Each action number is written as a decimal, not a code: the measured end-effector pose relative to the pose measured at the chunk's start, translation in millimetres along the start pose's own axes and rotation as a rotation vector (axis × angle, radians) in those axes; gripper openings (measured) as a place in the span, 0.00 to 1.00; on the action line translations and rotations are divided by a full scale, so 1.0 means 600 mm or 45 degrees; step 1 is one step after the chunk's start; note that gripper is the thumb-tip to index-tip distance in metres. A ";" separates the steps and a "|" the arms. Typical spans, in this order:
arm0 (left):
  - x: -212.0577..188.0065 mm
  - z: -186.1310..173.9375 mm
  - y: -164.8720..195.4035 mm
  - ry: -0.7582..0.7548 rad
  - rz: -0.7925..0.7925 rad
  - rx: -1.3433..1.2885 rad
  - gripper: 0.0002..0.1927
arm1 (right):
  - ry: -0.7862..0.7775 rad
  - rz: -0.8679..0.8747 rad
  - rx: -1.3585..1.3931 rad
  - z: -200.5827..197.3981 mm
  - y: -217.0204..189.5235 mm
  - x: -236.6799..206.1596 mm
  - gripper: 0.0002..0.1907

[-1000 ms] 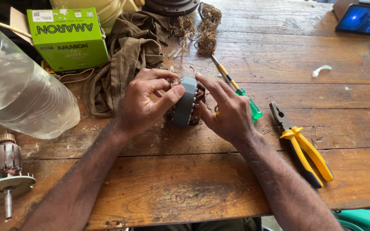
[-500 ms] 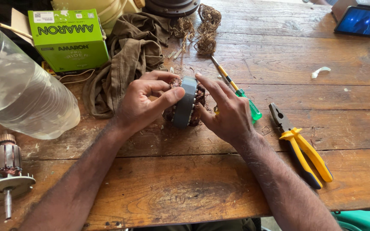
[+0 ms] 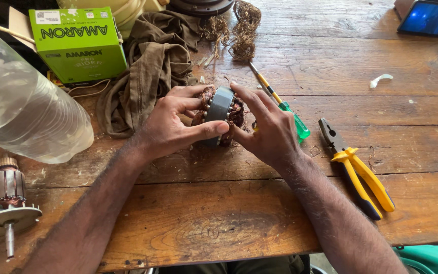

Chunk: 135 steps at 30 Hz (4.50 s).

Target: The person works on an electric motor stator on a wooden workbench, first pressing and rotating the wound coil assembly by hand, then using a screwdriver to pry and pull copper windings out of the housing. They continue extracting wire bundles from the stator throughout the clip.

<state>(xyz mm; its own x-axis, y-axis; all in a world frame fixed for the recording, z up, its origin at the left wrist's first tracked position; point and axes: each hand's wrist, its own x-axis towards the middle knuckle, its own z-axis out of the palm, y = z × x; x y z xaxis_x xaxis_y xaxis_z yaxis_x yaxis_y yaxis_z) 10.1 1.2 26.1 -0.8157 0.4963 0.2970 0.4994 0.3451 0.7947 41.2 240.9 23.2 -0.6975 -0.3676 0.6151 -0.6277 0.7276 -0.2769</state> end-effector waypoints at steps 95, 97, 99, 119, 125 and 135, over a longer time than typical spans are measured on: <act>-0.002 0.020 0.024 -0.064 -0.156 0.117 0.41 | -0.021 -0.052 -0.015 -0.002 0.005 -0.005 0.42; -0.002 0.021 0.024 -0.059 -0.144 0.117 0.41 | -0.037 -0.034 -0.017 -0.003 0.005 -0.006 0.42; -0.001 0.020 0.023 -0.059 -0.141 0.115 0.41 | -0.034 -0.046 0.006 -0.001 0.006 -0.004 0.43; -0.001 0.021 0.022 -0.056 -0.157 0.112 0.42 | -0.032 -0.053 0.008 0.000 0.008 -0.005 0.43; -0.001 0.021 0.025 -0.039 -0.139 0.097 0.41 | -0.043 -0.039 0.000 0.001 0.007 -0.005 0.42; -0.003 0.020 0.029 0.002 -0.094 0.132 0.38 | -0.047 -0.039 0.010 -0.002 0.006 -0.004 0.43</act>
<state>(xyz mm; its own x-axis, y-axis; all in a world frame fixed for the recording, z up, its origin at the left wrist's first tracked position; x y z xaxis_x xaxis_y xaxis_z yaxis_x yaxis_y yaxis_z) 23.7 15.8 33.1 -0.8519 0.4652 0.2403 0.4651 0.4614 0.7555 41.2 244.9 21.3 -0.6902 -0.4105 0.5960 -0.6513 0.7113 -0.2643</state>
